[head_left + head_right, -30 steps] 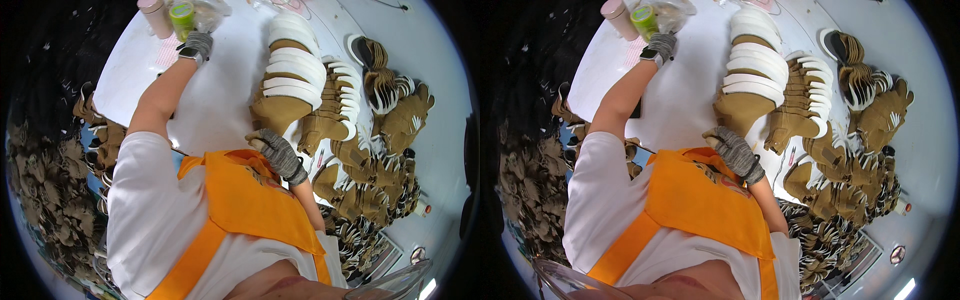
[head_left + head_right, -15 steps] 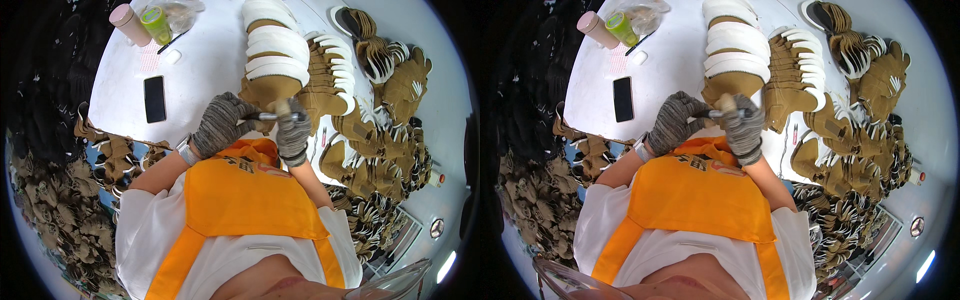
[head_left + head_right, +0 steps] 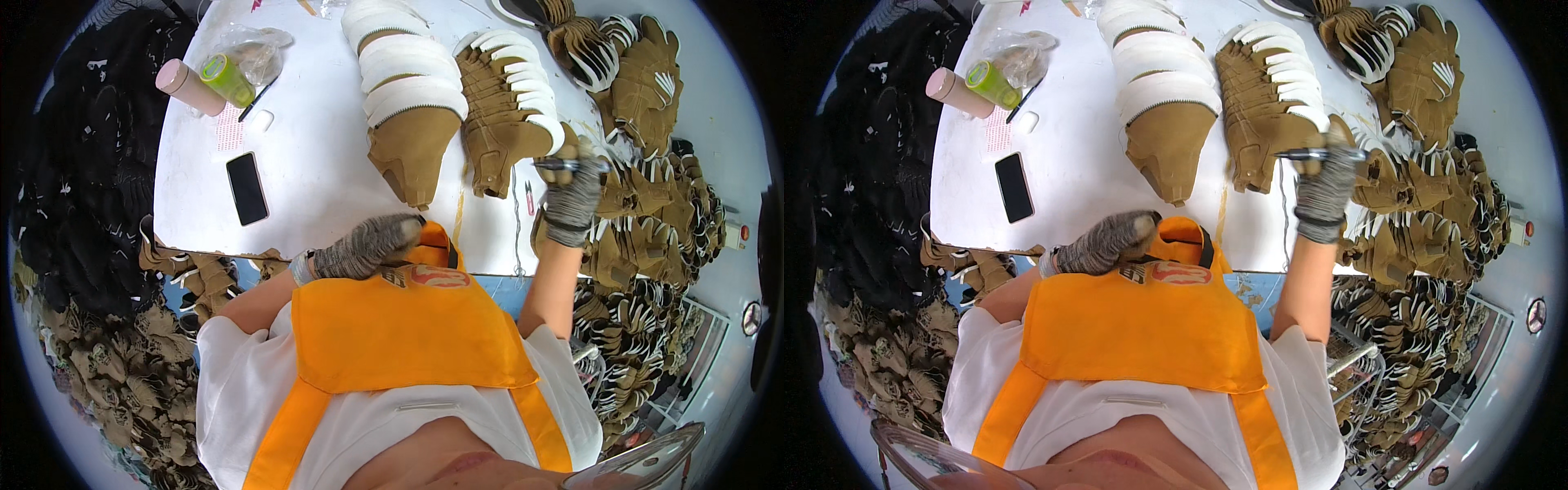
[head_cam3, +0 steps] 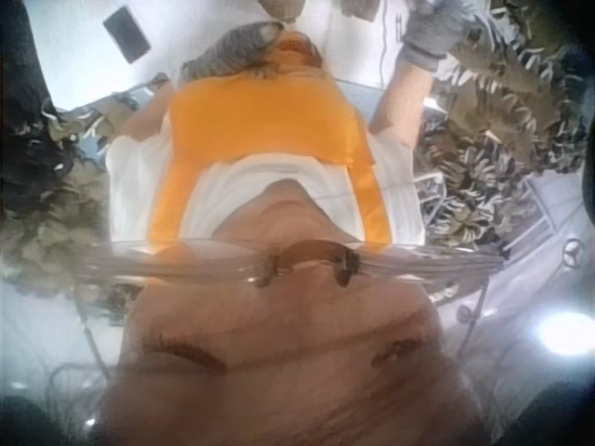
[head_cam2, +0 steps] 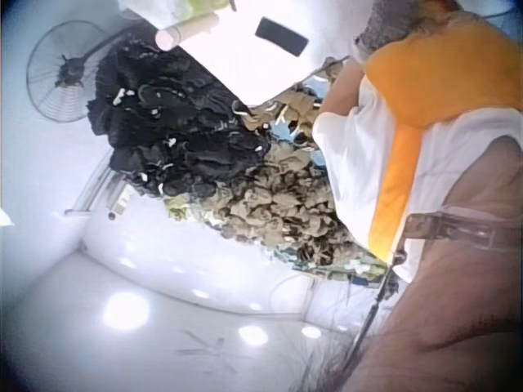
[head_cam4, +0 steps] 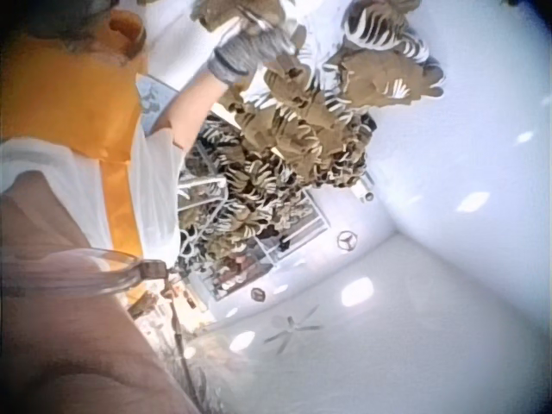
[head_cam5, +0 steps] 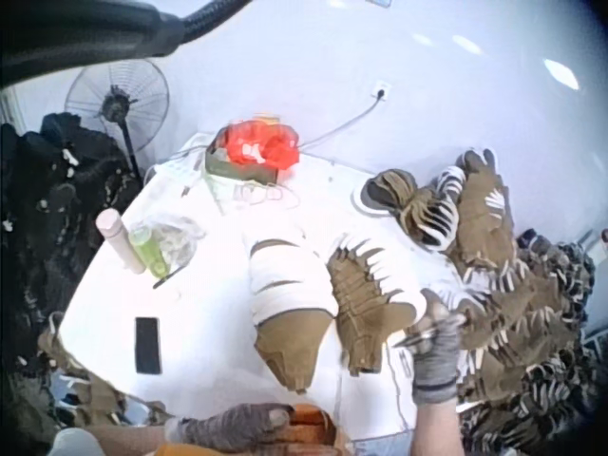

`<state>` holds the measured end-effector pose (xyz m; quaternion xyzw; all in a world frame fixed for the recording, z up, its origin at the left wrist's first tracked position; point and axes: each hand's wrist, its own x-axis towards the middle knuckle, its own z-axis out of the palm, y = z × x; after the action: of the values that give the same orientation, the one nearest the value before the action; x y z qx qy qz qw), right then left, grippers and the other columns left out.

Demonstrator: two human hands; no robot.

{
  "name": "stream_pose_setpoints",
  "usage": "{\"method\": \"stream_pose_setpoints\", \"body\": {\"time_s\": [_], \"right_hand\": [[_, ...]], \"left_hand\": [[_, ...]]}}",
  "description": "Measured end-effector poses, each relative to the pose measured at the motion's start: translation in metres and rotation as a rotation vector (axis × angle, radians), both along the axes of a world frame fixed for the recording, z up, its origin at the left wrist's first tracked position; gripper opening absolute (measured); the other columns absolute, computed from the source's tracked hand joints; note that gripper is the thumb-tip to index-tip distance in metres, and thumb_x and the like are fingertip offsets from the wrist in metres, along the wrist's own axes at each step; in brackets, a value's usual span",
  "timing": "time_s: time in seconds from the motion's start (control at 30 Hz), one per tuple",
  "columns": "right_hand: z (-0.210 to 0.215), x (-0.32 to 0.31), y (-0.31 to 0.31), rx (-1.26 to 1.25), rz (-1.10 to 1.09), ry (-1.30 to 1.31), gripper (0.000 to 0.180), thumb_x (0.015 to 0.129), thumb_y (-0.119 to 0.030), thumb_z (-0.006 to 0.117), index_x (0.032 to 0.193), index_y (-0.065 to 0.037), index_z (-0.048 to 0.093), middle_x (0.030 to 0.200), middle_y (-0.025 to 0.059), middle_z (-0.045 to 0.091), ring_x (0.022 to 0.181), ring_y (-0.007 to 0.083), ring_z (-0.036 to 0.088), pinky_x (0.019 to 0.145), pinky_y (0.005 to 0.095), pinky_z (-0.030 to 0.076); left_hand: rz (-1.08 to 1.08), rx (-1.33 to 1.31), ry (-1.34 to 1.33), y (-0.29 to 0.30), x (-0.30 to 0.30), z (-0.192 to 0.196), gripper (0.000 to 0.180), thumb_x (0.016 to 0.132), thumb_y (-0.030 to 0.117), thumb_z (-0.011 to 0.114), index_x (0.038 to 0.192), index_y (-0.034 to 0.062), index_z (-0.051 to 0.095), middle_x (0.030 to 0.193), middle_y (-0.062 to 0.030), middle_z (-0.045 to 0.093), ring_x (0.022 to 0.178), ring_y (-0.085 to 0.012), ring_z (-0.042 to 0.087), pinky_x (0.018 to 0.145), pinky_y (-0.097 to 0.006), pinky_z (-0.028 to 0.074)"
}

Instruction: The person trims excess material from boot components using small clippers and marks alignment points on a stack of components with a pen.

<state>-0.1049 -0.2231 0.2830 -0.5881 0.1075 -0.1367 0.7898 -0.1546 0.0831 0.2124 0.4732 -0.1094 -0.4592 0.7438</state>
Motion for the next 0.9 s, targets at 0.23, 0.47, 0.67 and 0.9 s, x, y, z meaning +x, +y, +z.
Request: {"method": "stream_pose_setpoints", "body": {"time_s": [0.23,0.47,0.67,0.9], "right_hand": [[-0.014,0.005,0.034,0.105,0.001,0.049,0.027,0.093,-0.032,0.057,0.087,-0.006,0.061,0.062,0.0024,0.057,0.048,0.0120,0.047,0.055,0.0310,0.045],[-0.036,0.054,0.077,-0.154,0.189,-0.001,0.026,0.092,-0.028,0.059,0.098,-0.003,0.058,0.078,0.0051,0.064,0.071,0.0124,0.060,0.068,0.0248,0.047],[-0.072,0.117,0.090,-0.669,0.198,-0.200,0.021,0.088,-0.023,0.063,0.091,-0.004,0.055,0.078,0.0042,0.059,0.070,0.0128,0.054,0.065,0.0271,0.045],[-0.125,0.169,0.082,-0.750,0.191,-0.141,0.025,0.085,-0.024,0.067,0.093,-0.003,0.055,0.078,0.0081,0.059,0.067,0.0156,0.056,0.064,0.0303,0.048]], "left_hand": [[0.570,0.524,-0.971,-0.021,0.055,-0.016,0.025,0.094,0.022,0.052,0.103,0.0003,0.061,0.096,-0.0174,0.065,0.090,-0.0312,0.062,0.083,-0.039,0.047],[0.435,0.975,-1.470,-0.071,0.124,-0.070,0.034,0.089,0.026,0.058,0.112,0.0013,0.061,0.143,-0.0107,0.038,0.134,-0.0299,0.033,0.110,-0.046,0.025],[0.263,1.108,-1.375,-0.084,0.155,-0.078,0.030,0.088,0.034,0.057,0.104,0.0106,0.067,0.149,-0.0029,0.034,0.136,-0.0263,0.031,0.105,-0.063,0.021],[0.216,1.142,-1.434,-0.087,0.159,-0.091,0.031,0.089,0.038,0.054,0.108,0.0172,0.067,0.142,-0.0049,0.043,0.139,-0.0248,0.027,0.106,-0.064,0.018]]}}
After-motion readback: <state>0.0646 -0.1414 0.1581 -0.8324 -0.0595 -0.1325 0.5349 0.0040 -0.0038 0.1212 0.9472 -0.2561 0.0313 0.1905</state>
